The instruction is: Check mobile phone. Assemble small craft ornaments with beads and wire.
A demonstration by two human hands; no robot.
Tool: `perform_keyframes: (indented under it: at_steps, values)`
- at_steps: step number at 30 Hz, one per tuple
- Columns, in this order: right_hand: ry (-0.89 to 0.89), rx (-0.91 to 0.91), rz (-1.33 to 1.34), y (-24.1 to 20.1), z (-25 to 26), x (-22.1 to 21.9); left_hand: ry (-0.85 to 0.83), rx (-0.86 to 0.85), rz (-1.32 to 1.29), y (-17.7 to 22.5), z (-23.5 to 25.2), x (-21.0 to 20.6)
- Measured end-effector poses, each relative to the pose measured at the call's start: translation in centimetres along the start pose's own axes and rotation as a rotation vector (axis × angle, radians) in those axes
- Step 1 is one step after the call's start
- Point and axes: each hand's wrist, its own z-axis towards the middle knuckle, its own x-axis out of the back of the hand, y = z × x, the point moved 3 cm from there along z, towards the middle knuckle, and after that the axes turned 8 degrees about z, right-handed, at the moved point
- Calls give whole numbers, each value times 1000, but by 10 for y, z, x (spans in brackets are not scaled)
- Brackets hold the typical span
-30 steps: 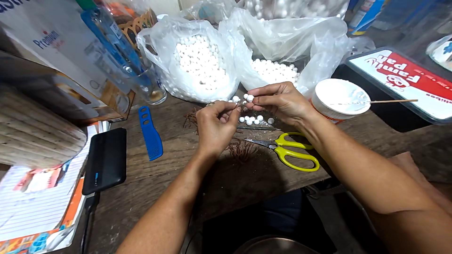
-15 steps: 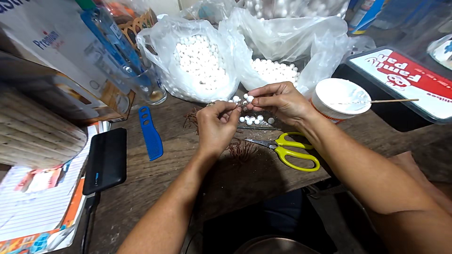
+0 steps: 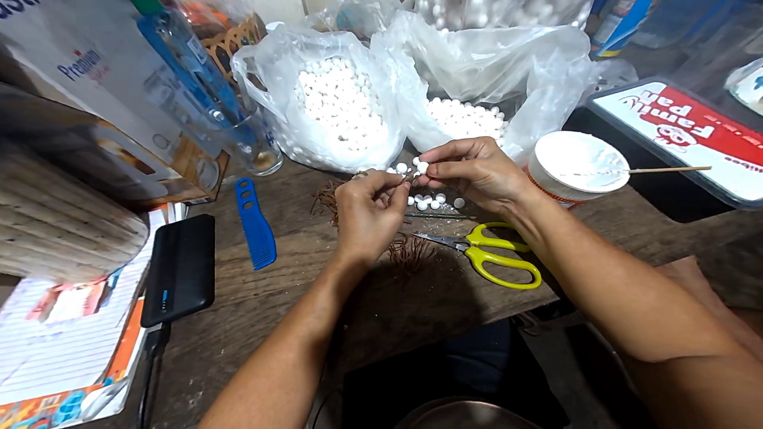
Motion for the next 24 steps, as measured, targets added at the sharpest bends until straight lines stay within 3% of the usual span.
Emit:
perform_keyframes:
  at_steps: [8, 13, 24]
  values:
    - [0, 112, -25, 0, 0, 3, -36, 17, 54, 2, -1, 3]
    - [-59, 211, -102, 1, 0, 1, 4, -60, 117, 3, -2, 0]
    - [-72, 245, -156, 2, 1, 1, -3, -142, 194, 6, -3, -1]
